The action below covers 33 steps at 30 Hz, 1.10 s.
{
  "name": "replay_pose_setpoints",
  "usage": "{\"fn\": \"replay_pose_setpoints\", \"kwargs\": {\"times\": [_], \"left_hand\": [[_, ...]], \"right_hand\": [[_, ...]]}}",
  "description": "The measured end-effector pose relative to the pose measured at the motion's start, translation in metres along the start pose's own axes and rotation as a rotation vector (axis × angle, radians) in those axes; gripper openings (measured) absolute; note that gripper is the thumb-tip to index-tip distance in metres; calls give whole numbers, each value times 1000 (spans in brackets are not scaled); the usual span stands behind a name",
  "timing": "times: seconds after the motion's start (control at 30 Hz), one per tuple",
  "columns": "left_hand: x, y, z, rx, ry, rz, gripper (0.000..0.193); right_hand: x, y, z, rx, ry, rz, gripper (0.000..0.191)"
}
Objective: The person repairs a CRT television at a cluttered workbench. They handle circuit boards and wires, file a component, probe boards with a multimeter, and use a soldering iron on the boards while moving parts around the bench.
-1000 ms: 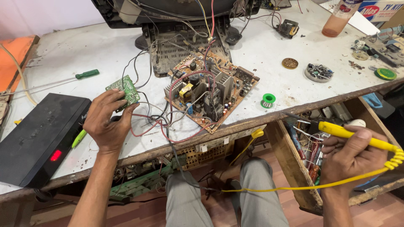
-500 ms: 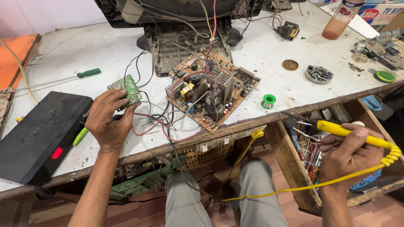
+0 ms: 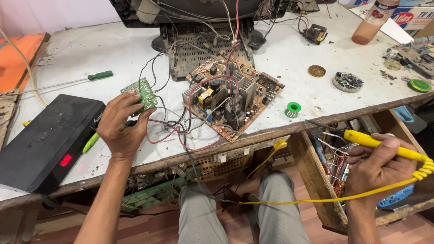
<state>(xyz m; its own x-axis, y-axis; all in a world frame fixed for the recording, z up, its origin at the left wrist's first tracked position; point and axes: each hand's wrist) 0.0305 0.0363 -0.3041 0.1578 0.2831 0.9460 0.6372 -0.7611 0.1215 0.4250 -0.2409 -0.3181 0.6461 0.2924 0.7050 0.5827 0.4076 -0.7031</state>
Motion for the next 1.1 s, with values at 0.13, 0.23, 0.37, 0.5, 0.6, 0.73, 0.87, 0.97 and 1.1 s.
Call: {"fn": "replay_pose_setpoints", "kwargs": {"times": [0.13, 0.23, 0.37, 0.5, 0.6, 0.73, 0.87, 0.97, 1.1], "left_hand": [[0, -1, 2, -10, 12, 12, 29], [1, -2, 3, 27, 45, 37, 29], [5, -3, -3, -4, 60, 25, 27], [9, 0, -10, -39, 56, 22, 24], [10, 0, -13, -15, 67, 49, 25], [9, -2, -17, -17, 70, 36, 24], [8, -5, -18, -26, 82, 36, 24], [9, -7, -20, -34, 81, 34, 24], [9, -8, -23, -31, 87, 34, 25]], "right_hand": [[2, -3, 0, -46, 16, -15, 32], [2, -12, 7, -21, 53, -10, 32], [-6, -30, 36, 144, 89, 39, 34], [-19, -57, 75, 335, 83, 89, 36], [-26, -81, 107, 475, 70, 124, 38], [-40, -112, 147, 634, 8, 169, 40], [-49, -129, 182, 645, -115, 199, 42], [-52, -133, 203, 627, -208, 216, 44], [-57, -133, 219, 633, -232, 224, 44]]}}
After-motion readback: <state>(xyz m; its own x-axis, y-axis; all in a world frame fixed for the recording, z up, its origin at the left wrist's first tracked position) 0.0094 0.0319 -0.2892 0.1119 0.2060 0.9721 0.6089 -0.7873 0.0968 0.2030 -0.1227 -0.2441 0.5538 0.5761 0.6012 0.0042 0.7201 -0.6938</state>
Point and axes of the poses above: each hand's wrist, its own x-axis towards the middle knuckle, its own z-axis out of the palm, y = z × x, and after that the axes turned 11 degrees about x, right-handed
